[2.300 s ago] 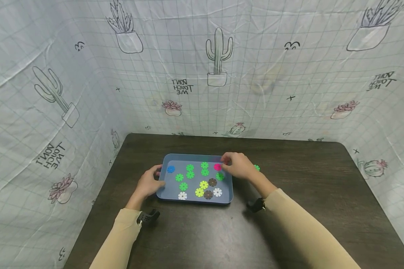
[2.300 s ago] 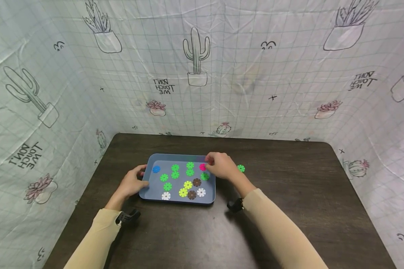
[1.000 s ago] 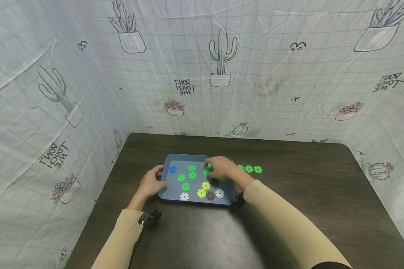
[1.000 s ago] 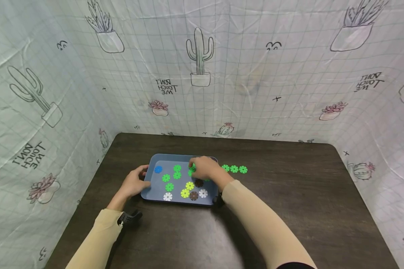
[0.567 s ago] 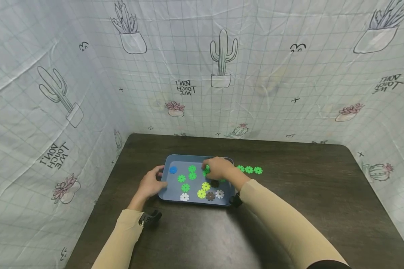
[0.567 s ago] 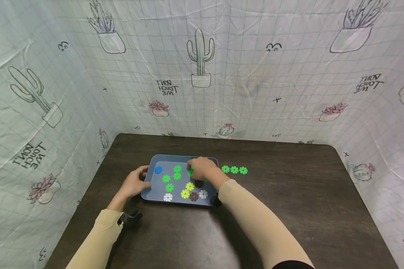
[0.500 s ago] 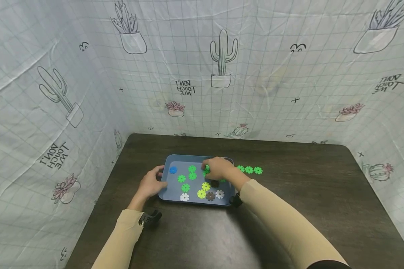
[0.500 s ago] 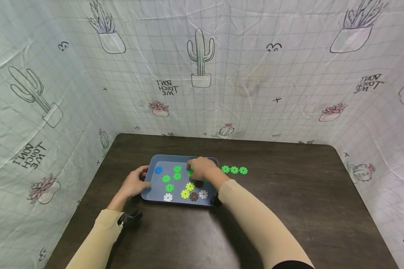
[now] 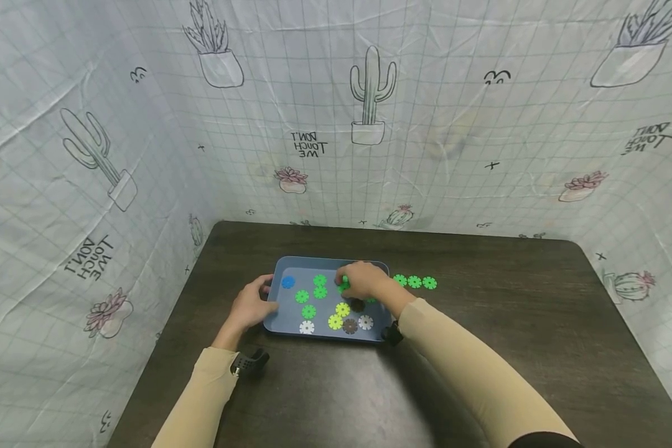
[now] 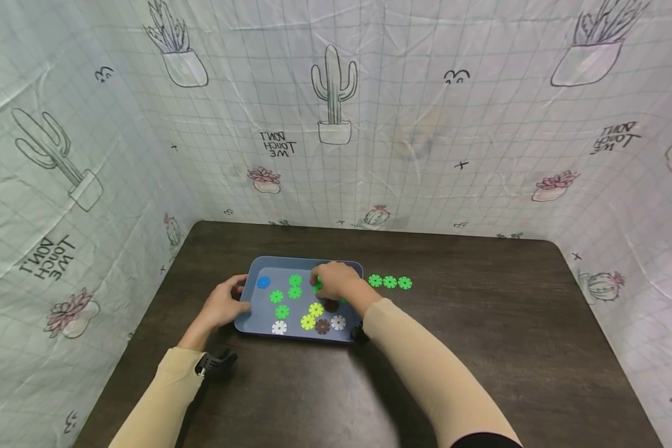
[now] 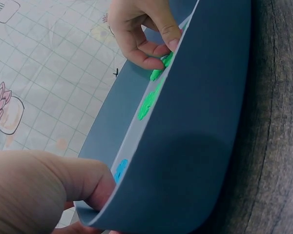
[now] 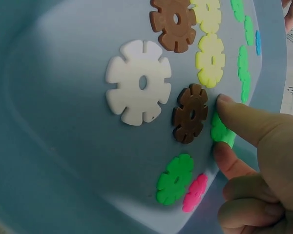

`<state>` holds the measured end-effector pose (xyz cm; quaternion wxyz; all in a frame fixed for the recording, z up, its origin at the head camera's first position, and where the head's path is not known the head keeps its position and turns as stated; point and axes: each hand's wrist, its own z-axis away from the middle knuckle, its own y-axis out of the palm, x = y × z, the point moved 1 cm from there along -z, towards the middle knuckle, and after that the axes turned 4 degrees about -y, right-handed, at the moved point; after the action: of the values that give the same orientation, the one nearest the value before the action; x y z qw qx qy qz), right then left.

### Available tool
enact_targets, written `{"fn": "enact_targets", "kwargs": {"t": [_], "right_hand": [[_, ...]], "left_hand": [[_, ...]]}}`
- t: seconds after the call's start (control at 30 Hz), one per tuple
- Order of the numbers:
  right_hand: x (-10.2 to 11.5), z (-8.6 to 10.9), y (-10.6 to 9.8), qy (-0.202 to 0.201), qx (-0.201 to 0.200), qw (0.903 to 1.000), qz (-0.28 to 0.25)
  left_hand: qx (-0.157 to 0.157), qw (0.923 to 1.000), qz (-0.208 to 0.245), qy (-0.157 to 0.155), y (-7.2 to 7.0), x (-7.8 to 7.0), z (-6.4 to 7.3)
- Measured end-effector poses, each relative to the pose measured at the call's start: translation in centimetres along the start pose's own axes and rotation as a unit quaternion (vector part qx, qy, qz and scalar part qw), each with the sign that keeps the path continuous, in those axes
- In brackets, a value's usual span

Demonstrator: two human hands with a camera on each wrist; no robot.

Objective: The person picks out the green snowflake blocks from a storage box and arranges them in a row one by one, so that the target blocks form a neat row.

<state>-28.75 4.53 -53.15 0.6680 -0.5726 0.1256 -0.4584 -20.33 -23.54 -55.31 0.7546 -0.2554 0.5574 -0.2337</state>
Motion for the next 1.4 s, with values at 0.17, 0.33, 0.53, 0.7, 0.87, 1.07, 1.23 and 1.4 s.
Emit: {"fn": "enact_targets", "kwargs": {"t": [0.17,0.33,0.53,0.7,0.87,1.07,1.23,1.4], "right_hand": [[-0.1,0.1,0.1,0.006,-0.003,1.0000,0.004],[-0.2,0.2,0.3,0.015,-0.006,0.9999,0.000],[-0.5,0.2,0.5,0.022,-0.020,0.9995,-0.003],[-0.7,0.4,0.5,0.031,-0.032,0.9990,0.000],[-1.0,0.8,0.5,0.045,-0.038,0.9982,-0.008],[-1.4,1.0,0.6,0.031,-0.059,0.9974,-0.029],[-0.9,1.6,0.2,0.018,-0.077,0.9964,-0.030],[-0.5,2.3,-0.4,0.015,-0.089,0.9946,-0.051]], "left_hand": [[-0.002,1.0000,-0.001,0.002,0.0,0.0,0.1],[-0.002,1.0000,-0.001,0.003,-0.1,-0.1,0.2],[-0.002,1.0000,0.001,0.004,-0.1,-0.1,0.2],[-0.003,1.0000,0.003,0.006,0.0,-0.1,0.1],[-0.004,1.0000,0.000,0.005,0.0,0.0,0.2],[-0.004,1.0000,0.000,0.002,0.0,0.0,0.2],[-0.003,1.0000,-0.001,0.003,0.0,0.1,0.1],[-0.001,1.0000,0.000,0.006,0.0,0.1,0.1]]}}
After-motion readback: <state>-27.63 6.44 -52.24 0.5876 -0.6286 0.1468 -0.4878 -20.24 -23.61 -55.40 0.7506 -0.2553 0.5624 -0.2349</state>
